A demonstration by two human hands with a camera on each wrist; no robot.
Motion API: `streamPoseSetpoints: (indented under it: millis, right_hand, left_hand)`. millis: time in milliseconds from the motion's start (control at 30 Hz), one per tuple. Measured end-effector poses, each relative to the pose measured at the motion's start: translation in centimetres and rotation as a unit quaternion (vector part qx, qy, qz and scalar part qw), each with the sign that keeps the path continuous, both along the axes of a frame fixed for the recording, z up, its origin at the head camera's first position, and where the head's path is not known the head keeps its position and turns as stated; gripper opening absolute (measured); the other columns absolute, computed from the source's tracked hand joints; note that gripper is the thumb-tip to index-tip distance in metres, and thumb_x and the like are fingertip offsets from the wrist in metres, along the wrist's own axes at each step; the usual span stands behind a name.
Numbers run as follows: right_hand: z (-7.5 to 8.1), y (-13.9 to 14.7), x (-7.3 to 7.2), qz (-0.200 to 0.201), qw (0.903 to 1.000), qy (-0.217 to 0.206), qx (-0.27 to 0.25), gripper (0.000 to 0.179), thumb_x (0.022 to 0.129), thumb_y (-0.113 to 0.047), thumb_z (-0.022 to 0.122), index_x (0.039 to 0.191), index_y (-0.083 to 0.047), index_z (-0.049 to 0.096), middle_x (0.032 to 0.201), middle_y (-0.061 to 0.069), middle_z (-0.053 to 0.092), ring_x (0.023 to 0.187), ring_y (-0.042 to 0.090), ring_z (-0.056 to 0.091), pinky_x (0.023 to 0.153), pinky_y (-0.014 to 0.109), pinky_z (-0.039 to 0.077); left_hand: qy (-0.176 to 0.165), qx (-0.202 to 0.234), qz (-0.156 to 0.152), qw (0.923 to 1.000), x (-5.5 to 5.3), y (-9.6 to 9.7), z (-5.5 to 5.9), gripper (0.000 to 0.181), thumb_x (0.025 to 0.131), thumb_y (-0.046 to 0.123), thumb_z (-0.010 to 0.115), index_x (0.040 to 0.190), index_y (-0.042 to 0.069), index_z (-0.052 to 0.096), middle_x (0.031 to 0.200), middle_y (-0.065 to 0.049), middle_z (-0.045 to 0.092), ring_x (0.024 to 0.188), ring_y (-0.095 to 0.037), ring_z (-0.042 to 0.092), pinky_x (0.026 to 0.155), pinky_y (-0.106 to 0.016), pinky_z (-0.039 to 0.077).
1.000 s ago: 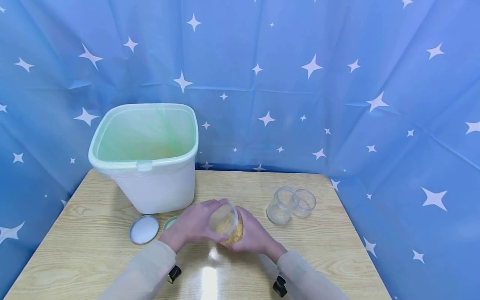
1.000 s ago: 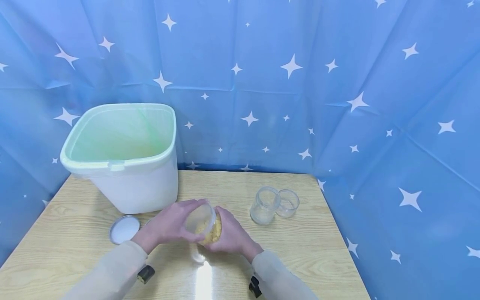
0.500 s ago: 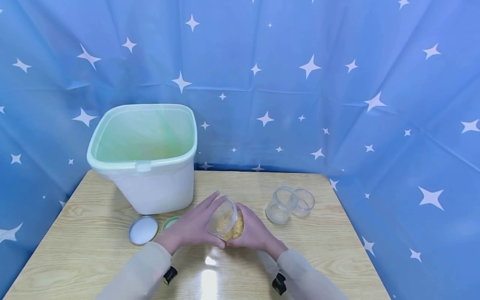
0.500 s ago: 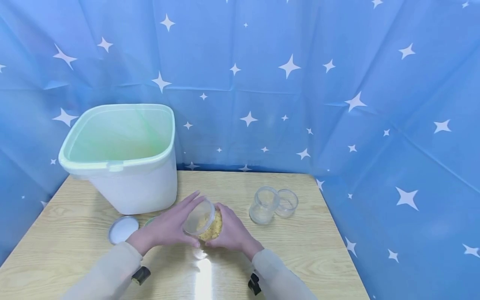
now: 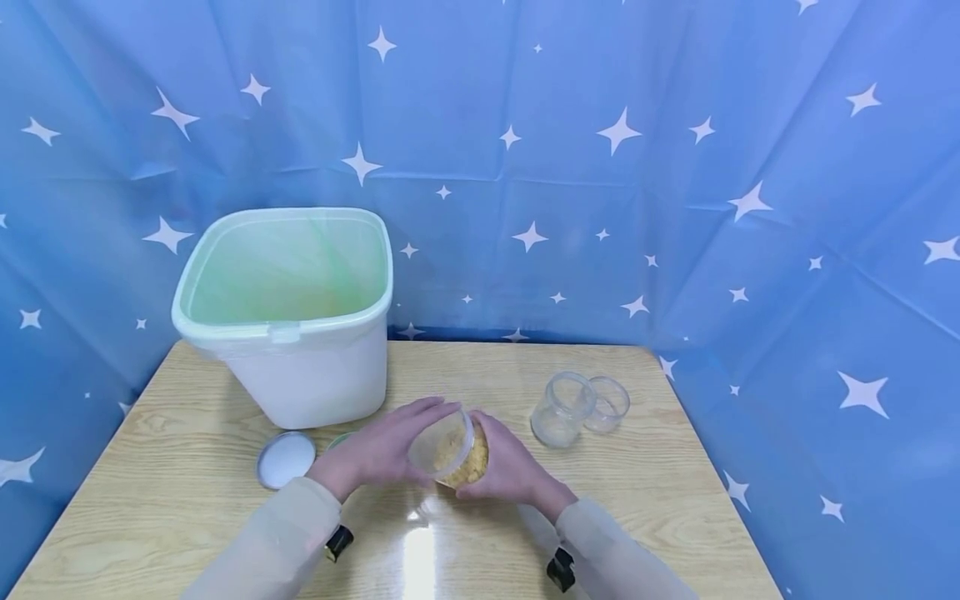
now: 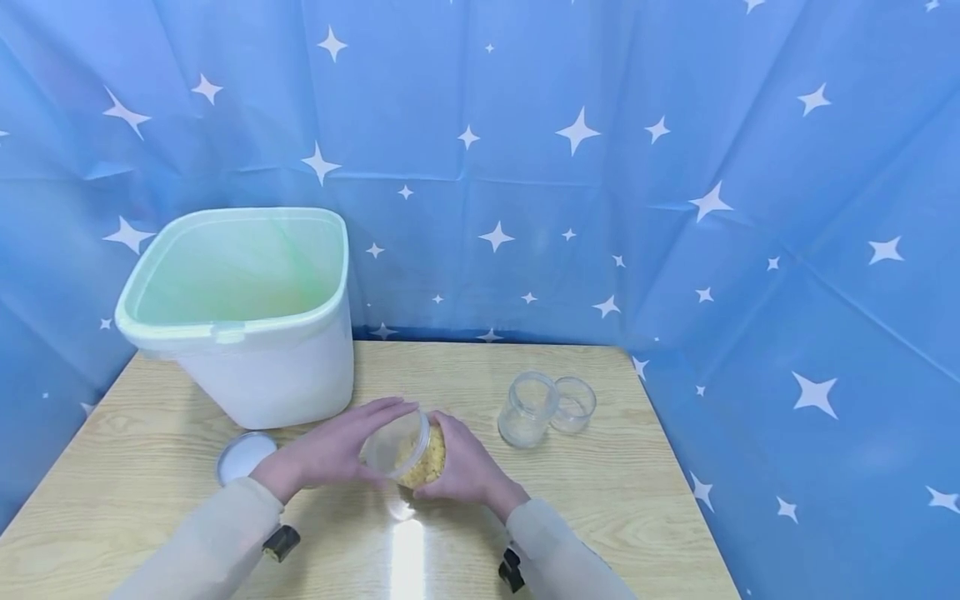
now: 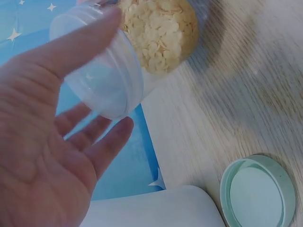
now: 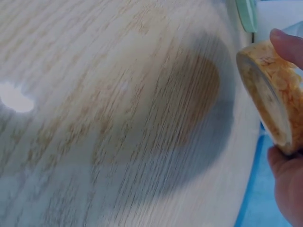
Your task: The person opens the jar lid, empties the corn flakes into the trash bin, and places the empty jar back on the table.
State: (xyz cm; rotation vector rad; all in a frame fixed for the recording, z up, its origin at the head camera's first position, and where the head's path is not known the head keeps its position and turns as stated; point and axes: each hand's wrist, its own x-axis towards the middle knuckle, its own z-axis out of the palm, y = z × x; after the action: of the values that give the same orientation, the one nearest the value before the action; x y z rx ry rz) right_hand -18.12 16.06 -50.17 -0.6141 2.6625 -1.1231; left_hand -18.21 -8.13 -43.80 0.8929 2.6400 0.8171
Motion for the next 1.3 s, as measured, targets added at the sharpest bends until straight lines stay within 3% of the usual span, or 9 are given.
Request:
streamPoseSetpoints:
  millis: [133,267,367,500,767,1033,1300]
  right_hand:
    - [-0.05,-0.03,0.06,-0.009,0.9999,0.006,0.002,0.109,0.053,-0.033,0.095,0.144,-0.018,0.036,0.132,-0.004,0.053,0.115,0.012,0.054,0.101,0.039,0.049]
    - [0.05,-0.16,0.05,-0.014,0.9999,0.007,0.003,0.109,0.053,-0.034,0.094,0.144,-0.018,0.037,0.131,-0.004,0.054,0.115,0.013,0.054,0.101,0.039,0.049]
    - [0.12,-0.16,0.04,-0.013,0.9999,0.007,0.007,0.11,0.052,-0.034,0.094,0.144,-0.018,0.037,0.133,-0.001,0.054,0.116,0.013,0.054,0.103,0.04,0.048]
    - [0.14,-0.08,0.07,-0.01,0.9998,0.009,0.016,0.11,0.052,-0.034,0.094,0.144,-0.017,0.037,0.134,-0.001,0.054,0.118,0.014,0.053,0.105,0.041,0.047]
    - [0.09,0.03,0.23,-0.003,0.9997,0.002,0.022,0.115,0.055,-0.033,0.094,0.149,-0.012,0.031,0.14,0.003,0.05,0.124,0.019,0.051,0.109,0.045,0.045]
    - [-0.05,0.02,0.16,0.0,0.9995,0.01,0.029,0.113,0.055,-0.037,0.093,0.148,-0.015,0.032,0.139,0.001,0.05,0.124,0.018,0.051,0.108,0.045,0.045]
    - [-0.11,0.03,0.2,0.005,0.9995,0.022,0.024,0.109,0.053,-0.036,0.094,0.145,-0.018,0.036,0.135,0.0,0.053,0.12,0.015,0.052,0.106,0.043,0.046]
  left_hand:
    - [0.014,-0.027,0.052,0.9982,0.23,0.43,-0.07,0.102,0.068,0.061,0.079,0.151,0.024,0.034,0.143,-0.008,0.05,0.124,-0.032,0.055,0.102,-0.052,0.049]
    - [0.013,-0.05,0.08,0.9955,0.39,0.71,-0.06,0.107,0.069,0.075,0.07,0.151,0.018,0.032,0.142,-0.012,0.051,0.121,-0.033,0.058,0.098,-0.051,0.052]
    - [-0.009,-0.017,0.06,0.998,0.36,0.55,-0.05,0.111,0.067,0.069,0.075,0.154,0.024,0.024,0.156,-0.007,0.036,0.136,-0.033,0.045,0.108,-0.054,0.045]
    - [-0.032,0.03,0.015,0.9989,0.19,0.12,0.02,0.115,0.063,0.049,0.087,0.155,0.037,0.019,0.165,0.003,0.013,0.148,-0.031,0.024,0.116,-0.058,0.033]
    - [-0.025,0.027,-0.034,0.9988,0.1,0.09,0.28,0.107,0.067,0.025,0.089,0.153,0.038,0.026,0.165,0.003,0.013,0.151,-0.029,0.019,0.116,-0.057,0.033]
    - [-0.033,0.024,-0.02,0.999,-0.02,0.48,0.15,0.106,0.068,0.027,0.088,0.154,0.03,0.027,0.164,0.001,0.017,0.151,-0.025,0.017,0.12,-0.055,0.026]
    - [-0.05,0.031,0.024,0.998,0.18,0.77,-0.34,0.11,0.068,0.05,0.085,0.155,0.025,0.023,0.161,-0.003,0.028,0.146,-0.029,0.031,0.118,-0.055,0.032]
